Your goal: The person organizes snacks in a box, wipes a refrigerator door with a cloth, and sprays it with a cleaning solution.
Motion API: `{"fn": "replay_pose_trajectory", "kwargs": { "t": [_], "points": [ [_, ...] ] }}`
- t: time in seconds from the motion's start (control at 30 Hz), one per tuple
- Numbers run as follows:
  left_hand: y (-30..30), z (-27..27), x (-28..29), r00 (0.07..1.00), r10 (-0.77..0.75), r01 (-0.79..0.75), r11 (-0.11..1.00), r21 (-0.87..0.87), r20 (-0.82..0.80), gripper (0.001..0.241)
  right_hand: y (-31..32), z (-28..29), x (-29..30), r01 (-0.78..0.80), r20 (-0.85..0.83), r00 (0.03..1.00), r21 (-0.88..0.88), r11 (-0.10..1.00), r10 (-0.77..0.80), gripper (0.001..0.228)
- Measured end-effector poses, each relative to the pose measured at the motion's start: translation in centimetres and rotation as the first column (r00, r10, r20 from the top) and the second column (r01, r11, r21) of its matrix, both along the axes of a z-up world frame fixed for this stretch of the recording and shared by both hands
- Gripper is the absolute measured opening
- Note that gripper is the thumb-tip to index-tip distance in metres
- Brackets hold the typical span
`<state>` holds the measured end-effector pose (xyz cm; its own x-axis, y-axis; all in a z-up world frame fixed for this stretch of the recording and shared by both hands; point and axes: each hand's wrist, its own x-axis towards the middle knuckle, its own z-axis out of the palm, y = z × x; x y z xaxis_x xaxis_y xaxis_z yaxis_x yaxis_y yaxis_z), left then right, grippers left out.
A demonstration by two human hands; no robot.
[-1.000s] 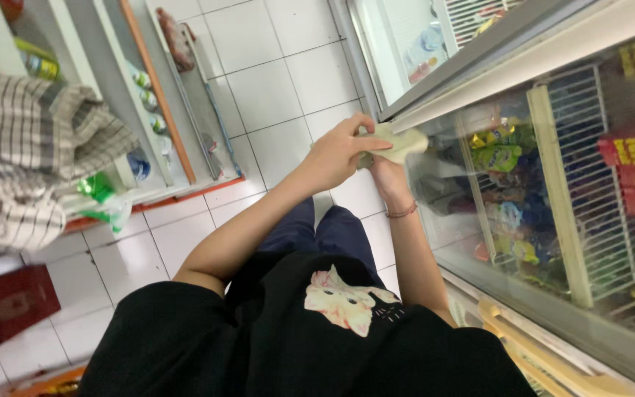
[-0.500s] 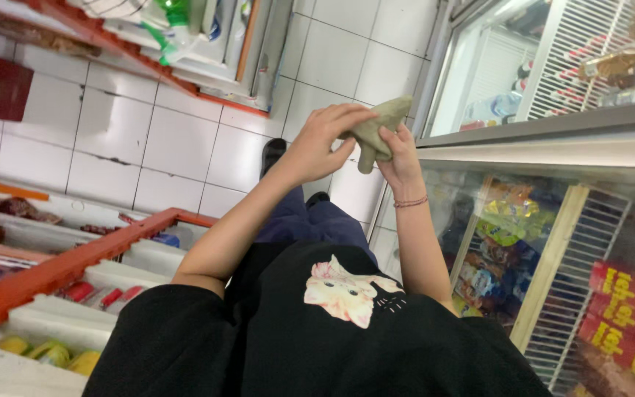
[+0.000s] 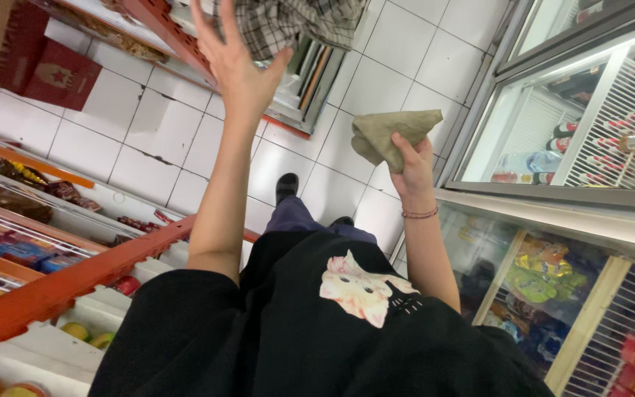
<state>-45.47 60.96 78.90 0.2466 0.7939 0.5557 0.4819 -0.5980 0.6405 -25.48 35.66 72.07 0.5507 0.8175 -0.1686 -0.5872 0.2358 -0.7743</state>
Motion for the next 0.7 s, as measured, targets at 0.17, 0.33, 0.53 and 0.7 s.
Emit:
{"fn": "replay_pose_trajectory", "kwargs": {
  "t": [0.17,0.33,0.53,0.7],
  "points": [
    [1.2,-2.0,-0.5,0.960,-0.085,-0.008,0.945,-0.326,-0.268,0.102,4.4,0.3,-1.5,0.033,-0.046,0.998,0.068,0.997,-0.030,0.031],
    [2.0,-4.0,-0.4,0.949,0.014,0.051,0.979,0.197,-0.315,0.085,7.4,0.7,-3.0,0.029,-0.042,0.999,0.047,0.998,-0.027,0.028],
    [4.7,-5.7,0.2,0.963,-0.134,0.213,0.910,0.355,-0.233,0.032,9.8,0.4,-4.8,0.069,-0.031,0.997,0.062,0.996,-0.067,0.029],
    [5.2,-6.2,-2.0,0.911,-0.387,0.412,0.841,0.350,-0.141,0.026,10.5,0.2,-5.9,0.090,-0.050,0.995,0.056,0.994,-0.087,0.027]
  ]
}}
